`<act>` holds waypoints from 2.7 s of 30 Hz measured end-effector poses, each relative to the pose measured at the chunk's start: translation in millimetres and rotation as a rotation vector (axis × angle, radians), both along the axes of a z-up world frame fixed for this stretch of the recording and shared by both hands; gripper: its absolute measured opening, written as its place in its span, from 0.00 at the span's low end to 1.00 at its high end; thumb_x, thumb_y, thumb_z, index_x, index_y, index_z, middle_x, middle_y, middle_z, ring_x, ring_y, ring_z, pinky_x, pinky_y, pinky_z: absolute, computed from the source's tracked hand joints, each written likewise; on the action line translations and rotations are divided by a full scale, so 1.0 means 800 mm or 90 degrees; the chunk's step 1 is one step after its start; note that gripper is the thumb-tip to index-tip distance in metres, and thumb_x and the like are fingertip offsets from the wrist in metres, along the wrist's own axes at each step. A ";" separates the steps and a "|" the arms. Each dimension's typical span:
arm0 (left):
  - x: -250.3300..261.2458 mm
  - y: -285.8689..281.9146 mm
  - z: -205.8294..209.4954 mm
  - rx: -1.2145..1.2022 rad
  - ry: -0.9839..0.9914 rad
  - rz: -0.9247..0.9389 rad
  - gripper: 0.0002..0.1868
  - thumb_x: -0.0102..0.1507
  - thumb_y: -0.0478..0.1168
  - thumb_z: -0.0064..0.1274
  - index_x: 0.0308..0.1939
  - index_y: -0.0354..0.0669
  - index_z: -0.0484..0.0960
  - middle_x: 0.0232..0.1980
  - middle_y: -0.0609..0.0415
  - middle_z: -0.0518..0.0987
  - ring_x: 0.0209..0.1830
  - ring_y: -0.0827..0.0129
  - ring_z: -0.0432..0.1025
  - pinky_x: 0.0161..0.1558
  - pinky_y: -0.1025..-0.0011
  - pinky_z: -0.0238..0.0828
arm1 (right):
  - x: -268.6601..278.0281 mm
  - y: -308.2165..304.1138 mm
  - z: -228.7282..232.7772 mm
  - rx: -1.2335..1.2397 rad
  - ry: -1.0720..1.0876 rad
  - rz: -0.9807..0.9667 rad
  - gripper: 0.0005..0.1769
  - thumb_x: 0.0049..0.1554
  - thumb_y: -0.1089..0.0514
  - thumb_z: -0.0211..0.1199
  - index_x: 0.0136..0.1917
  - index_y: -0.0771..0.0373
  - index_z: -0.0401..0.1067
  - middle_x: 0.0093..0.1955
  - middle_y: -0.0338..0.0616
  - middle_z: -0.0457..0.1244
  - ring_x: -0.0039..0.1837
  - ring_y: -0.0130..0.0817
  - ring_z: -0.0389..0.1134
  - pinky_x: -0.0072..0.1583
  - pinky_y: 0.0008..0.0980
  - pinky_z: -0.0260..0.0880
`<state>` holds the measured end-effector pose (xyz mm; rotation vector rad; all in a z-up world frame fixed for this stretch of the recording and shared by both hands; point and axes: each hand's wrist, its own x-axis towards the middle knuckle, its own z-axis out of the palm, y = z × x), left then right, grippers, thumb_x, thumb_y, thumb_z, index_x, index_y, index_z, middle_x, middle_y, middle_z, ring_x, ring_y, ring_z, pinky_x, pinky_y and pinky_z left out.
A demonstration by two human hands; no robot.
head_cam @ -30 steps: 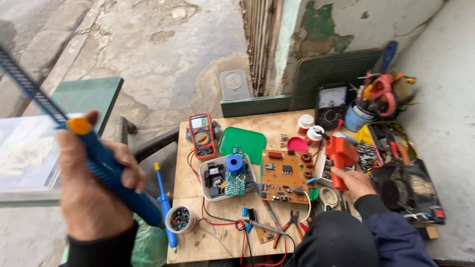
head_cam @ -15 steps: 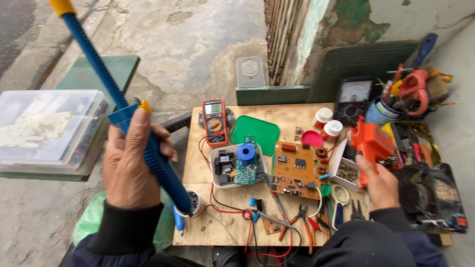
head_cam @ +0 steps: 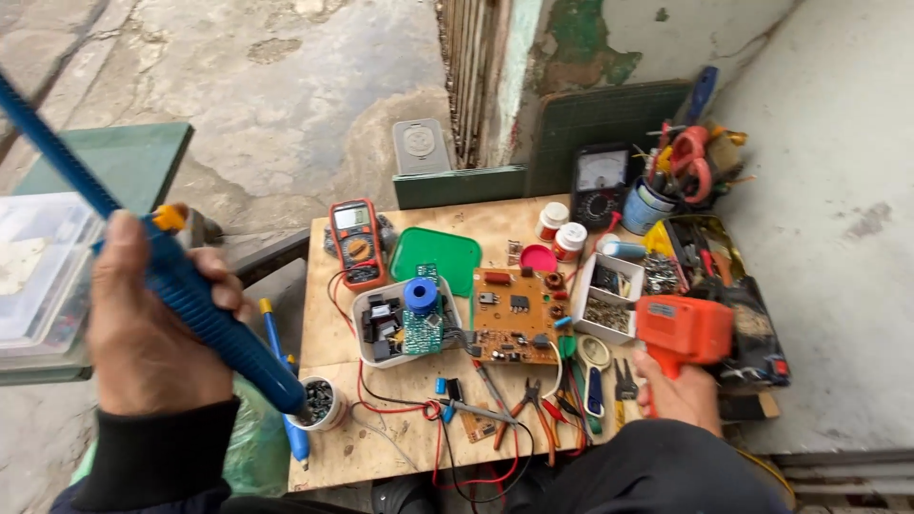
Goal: The person holds a green circuit board and uses a hot air gun to apply heat to its components. They also handle a soldering iron and a multimeter is visible on the table.
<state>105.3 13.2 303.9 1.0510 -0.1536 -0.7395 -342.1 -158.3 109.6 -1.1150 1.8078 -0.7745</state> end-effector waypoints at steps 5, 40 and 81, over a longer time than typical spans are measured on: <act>-0.005 0.007 -0.004 -0.005 -0.099 0.025 0.18 0.71 0.64 0.53 0.54 0.60 0.80 0.34 0.62 0.72 0.28 0.76 0.64 0.34 0.75 0.59 | 0.008 -0.004 -0.019 0.058 -0.007 0.028 0.22 0.70 0.50 0.69 0.44 0.74 0.79 0.29 0.56 0.64 0.28 0.40 0.61 0.35 0.39 0.64; -0.054 0.004 -0.157 0.043 0.111 0.257 0.13 0.69 0.43 0.58 0.56 0.48 0.77 0.44 0.47 0.85 0.33 0.68 0.76 0.47 0.65 0.82 | 0.024 -0.037 -0.064 0.051 0.076 0.047 0.25 0.67 0.46 0.71 0.42 0.73 0.81 0.26 0.55 0.66 0.27 0.40 0.63 0.36 0.38 0.70; -0.041 -0.092 -0.269 0.015 0.186 0.262 0.39 0.61 0.68 0.56 0.62 0.41 0.75 0.33 0.50 0.74 0.29 0.64 0.71 0.42 0.57 0.81 | 0.088 -0.004 -0.196 -0.843 0.571 0.874 0.42 0.65 0.77 0.54 0.89 0.60 0.55 0.93 0.43 0.47 0.91 0.52 0.45 0.88 0.69 0.35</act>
